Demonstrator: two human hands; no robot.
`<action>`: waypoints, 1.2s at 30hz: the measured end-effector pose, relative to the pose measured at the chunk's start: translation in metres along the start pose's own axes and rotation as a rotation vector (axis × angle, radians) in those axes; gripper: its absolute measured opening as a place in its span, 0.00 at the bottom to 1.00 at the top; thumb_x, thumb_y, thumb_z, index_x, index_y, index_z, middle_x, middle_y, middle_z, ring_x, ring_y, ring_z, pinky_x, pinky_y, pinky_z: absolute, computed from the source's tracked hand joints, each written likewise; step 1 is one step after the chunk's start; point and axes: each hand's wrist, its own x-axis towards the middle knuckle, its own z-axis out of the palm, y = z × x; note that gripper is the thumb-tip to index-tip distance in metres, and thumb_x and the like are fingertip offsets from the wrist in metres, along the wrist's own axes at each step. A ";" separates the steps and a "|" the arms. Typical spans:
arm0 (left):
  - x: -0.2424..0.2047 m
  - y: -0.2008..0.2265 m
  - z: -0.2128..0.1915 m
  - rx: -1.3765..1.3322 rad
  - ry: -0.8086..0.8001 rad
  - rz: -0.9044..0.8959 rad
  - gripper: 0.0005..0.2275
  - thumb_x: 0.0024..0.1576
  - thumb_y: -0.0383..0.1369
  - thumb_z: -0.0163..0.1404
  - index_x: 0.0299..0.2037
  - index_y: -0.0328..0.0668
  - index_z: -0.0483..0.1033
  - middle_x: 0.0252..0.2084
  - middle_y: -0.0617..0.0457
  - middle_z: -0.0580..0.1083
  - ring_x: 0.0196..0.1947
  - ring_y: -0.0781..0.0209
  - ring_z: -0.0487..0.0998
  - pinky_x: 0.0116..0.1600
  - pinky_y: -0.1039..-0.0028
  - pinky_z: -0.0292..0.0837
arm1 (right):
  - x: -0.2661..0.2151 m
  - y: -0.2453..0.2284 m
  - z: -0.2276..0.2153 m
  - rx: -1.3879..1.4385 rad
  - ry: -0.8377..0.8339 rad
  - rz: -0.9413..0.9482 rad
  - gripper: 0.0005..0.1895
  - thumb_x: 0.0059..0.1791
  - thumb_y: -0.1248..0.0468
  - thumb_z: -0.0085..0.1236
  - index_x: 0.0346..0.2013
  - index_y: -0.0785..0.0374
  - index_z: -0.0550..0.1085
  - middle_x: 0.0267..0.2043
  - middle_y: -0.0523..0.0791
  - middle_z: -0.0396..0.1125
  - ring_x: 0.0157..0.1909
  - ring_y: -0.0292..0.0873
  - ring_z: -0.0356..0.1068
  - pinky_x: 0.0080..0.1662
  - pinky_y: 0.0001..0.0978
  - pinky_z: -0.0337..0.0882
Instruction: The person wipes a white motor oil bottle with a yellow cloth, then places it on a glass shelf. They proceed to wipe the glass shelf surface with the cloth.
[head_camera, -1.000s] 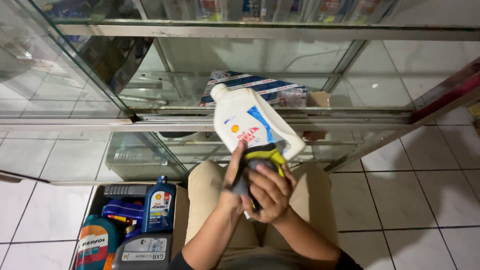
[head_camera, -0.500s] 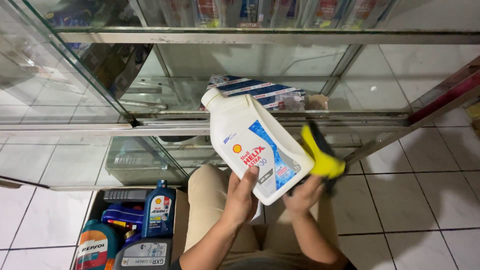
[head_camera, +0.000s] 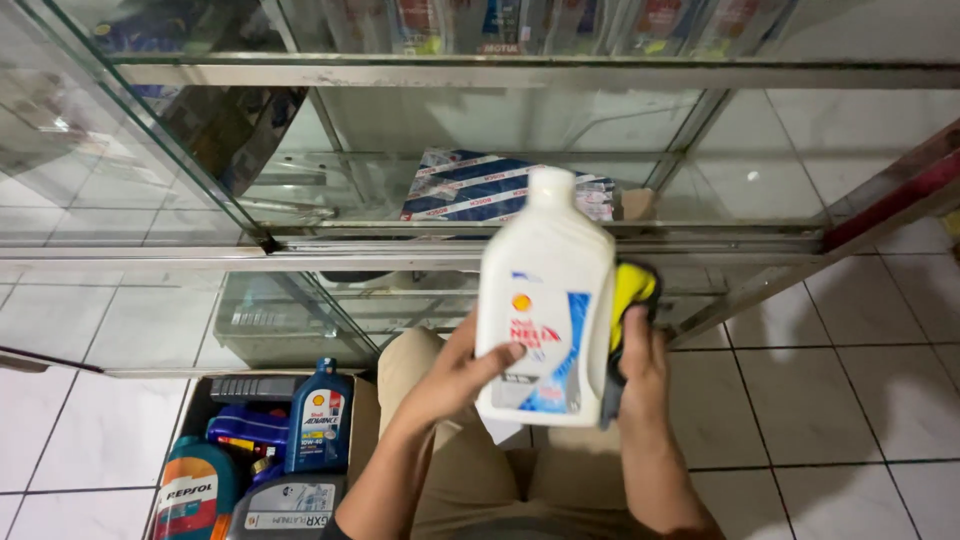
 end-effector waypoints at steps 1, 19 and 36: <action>-0.003 -0.002 0.003 -0.001 -0.004 -0.003 0.18 0.52 0.33 0.59 0.49 0.29 0.74 0.40 0.42 0.74 0.45 0.50 0.72 0.50 0.56 0.73 | 0.009 0.000 -0.003 0.000 0.005 0.002 0.34 0.53 0.38 0.53 0.55 0.68 0.73 0.53 0.54 0.68 0.54 0.49 0.66 0.64 0.41 0.60; -0.009 0.002 -0.013 0.045 0.024 -0.094 0.31 0.50 0.31 0.51 0.66 0.30 0.62 0.53 0.42 0.75 0.45 0.57 0.75 0.48 0.73 0.72 | 0.023 -0.004 -0.010 -0.727 -0.624 -1.441 0.21 0.59 0.51 0.35 0.66 0.45 0.65 0.73 0.37 0.61 0.78 0.43 0.56 0.67 0.43 0.68; -0.024 -0.001 0.000 0.807 0.153 -0.123 0.22 0.47 0.42 0.60 0.49 0.40 0.74 0.27 0.49 0.79 0.20 0.49 0.77 0.27 0.63 0.72 | 0.013 -0.103 0.051 -0.996 -0.766 -1.621 0.13 0.51 0.53 0.57 0.40 0.56 0.81 0.45 0.41 0.78 0.55 0.43 0.74 0.58 0.46 0.67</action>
